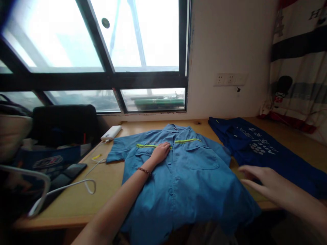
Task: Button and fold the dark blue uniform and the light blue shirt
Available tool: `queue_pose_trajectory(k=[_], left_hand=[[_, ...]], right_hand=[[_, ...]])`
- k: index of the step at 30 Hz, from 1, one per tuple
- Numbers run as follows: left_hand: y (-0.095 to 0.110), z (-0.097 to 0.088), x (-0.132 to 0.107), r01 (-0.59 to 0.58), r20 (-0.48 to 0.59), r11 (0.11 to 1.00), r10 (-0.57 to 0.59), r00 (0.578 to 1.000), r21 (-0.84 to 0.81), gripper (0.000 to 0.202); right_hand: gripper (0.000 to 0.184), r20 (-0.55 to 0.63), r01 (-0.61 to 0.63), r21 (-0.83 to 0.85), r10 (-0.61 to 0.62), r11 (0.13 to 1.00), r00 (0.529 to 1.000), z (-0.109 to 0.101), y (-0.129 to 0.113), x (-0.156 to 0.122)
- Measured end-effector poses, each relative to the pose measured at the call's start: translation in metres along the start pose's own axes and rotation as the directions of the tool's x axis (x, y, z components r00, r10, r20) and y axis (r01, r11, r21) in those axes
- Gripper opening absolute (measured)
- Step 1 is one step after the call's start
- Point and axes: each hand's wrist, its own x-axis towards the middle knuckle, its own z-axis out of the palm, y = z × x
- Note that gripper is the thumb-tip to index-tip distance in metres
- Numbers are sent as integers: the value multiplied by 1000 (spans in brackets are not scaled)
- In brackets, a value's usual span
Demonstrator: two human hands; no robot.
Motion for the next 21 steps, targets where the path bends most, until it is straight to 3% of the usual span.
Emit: queue_pose_trajectory(k=[1, 2, 5, 8, 11, 15, 21], left_hand=[[1, -2, -1, -18, 3, 999, 19, 1000, -30, 28], [1, -3, -1, -23, 3, 998, 24, 1000, -57, 29], [-1, -3, -2, -17, -7, 992, 16, 1000, -125, 33], [-4, -1, -2, -16, -11, 984, 14, 1000, -175, 33], [-7, 1, -2, -16, -15, 982, 13, 1000, -190, 33], [-9, 3, 2, -20, -11, 984, 18, 1000, -180, 32], [-7, 4, 11, -30, -34, 987, 25, 999, -161, 26]], right_hand=[[22, 94, 42, 23, -44, 999, 995, 12, -21, 28], [22, 96, 86, 50, -91, 995, 991, 27, -42, 58], [24, -77, 164, 58, -159, 985, 984, 94, -91, 142], [25, -122, 119, 5, -117, 993, 986, 165, -104, 200], [24, -151, 51, -21, -54, 998, 987, 213, -92, 224], [23, -168, -14, -51, 6, 999, 986, 237, -70, 231], [38, -176, -143, -115, 122, 983, 977, 243, -68, 235]])
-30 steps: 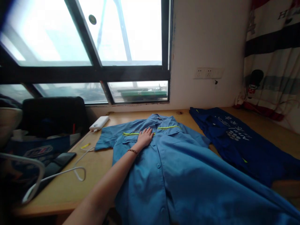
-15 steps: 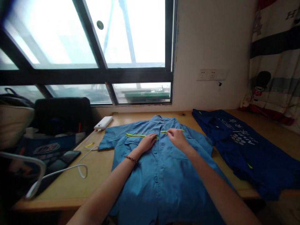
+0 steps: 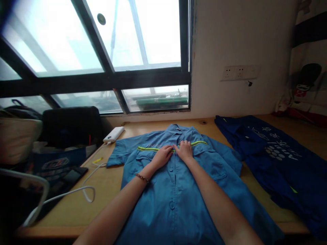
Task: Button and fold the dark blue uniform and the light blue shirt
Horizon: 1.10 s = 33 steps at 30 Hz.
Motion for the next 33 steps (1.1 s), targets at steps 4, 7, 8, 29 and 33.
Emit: queue_pose_trajectory(k=[4, 7, 8, 29, 33], left_hand=[[1, 1, 1, -19, 0, 1000, 19, 1000, 1, 26], [1, 2, 0, -23, -7, 1000, 23, 1000, -6, 27], [1, 3, 0, -22, -10, 1000, 22, 1000, -11, 27], [6, 20, 29, 462, 13, 729, -529, 848, -505, 11], [3, 9, 21, 468, 211, 336, -582, 785, -817, 22]], right_hand=[[45, 40, -104, -87, 108, 991, 993, -8, -10, -5], [40, 141, -160, -63, 167, 985, 976, -18, -12, -8], [40, 174, -176, -41, 181, 983, 968, -22, -11, -8], [29, 391, -388, 920, -114, 45, 913, -18, 33, 10], [25, 415, -433, 898, -176, -78, 892, -18, 35, 9]])
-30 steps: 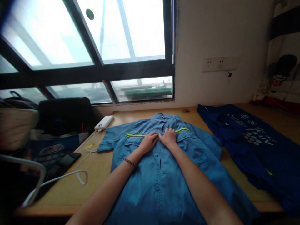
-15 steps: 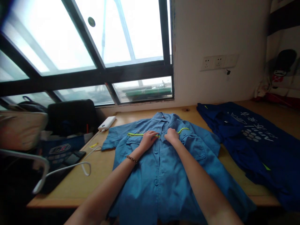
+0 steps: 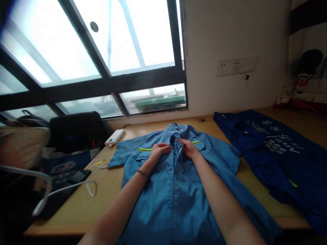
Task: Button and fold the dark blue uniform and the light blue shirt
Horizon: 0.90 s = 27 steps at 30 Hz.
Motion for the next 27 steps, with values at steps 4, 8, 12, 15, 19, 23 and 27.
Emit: queue_pose_trajectory(k=[4, 8, 12, 15, 19, 23, 27], left_hand=[[5, -6, -3, 127, 75, 946, -110, 991, -299, 25], [14, -9, -5, 193, 143, 902, -148, 979, -385, 24], [18, -9, -9, 228, 198, 879, -157, 968, -419, 21], [13, -6, -9, 228, 200, 892, -160, 967, -389, 22], [5, -2, -9, 184, 172, 916, -129, 977, -357, 23], [2, -1, -9, 121, 166, 919, -61, 984, -376, 22], [4, 0, -11, 57, 137, 918, -3, 991, -392, 23]], right_hand=[[22, 82, -49, 49, 45, 998, 996, 2, 5, 2], [19, 144, -92, 29, 87, 995, 986, 4, 9, 1], [19, 175, -95, 28, 88, 995, 981, 7, 5, -3], [21, 211, -104, 27, 96, 994, 973, 10, 2, -7], [20, 237, -105, 11, 99, 994, 966, 14, 3, -8], [21, 231, -84, 14, 79, 996, 970, 15, 6, -5], [20, 206, -49, 19, 44, 999, 977, 15, 7, -4]])
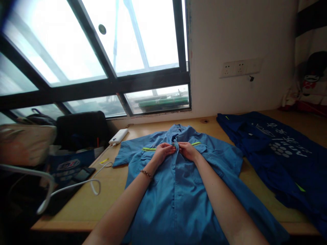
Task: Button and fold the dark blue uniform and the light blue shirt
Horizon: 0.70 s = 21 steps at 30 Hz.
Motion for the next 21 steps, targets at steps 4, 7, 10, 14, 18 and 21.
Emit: queue_pose_trajectory(k=[4, 7, 10, 14, 18, 21], left_hand=[[1, 3, -2, -18, -8, 999, 18, 1000, 33, 24], [1, 5, -2, -23, -35, 997, 25, 999, 72, 26], [0, 5, -2, -37, -60, 992, 45, 997, 120, 27], [-1, 6, -1, -41, -40, 984, 48, 998, 175, 29], [-2, 9, 1, -33, -49, 969, 46, 998, 244, 28], [-3, 11, 3, -54, -69, 942, 81, 994, 330, 29]], right_hand=[[26, -40, 45, -128, -50, 991, 998, 1, 0, -1], [31, -91, 70, -205, -90, 976, 992, 2, 5, 1], [31, -190, 118, -295, -179, 948, 965, 3, 12, 6], [23, -281, 157, -495, -329, 854, 901, 3, 17, 11], [13, -283, 137, -682, -433, 718, 856, 3, 18, 12], [7, -250, 117, -786, -486, 607, 837, 7, 18, 11]])
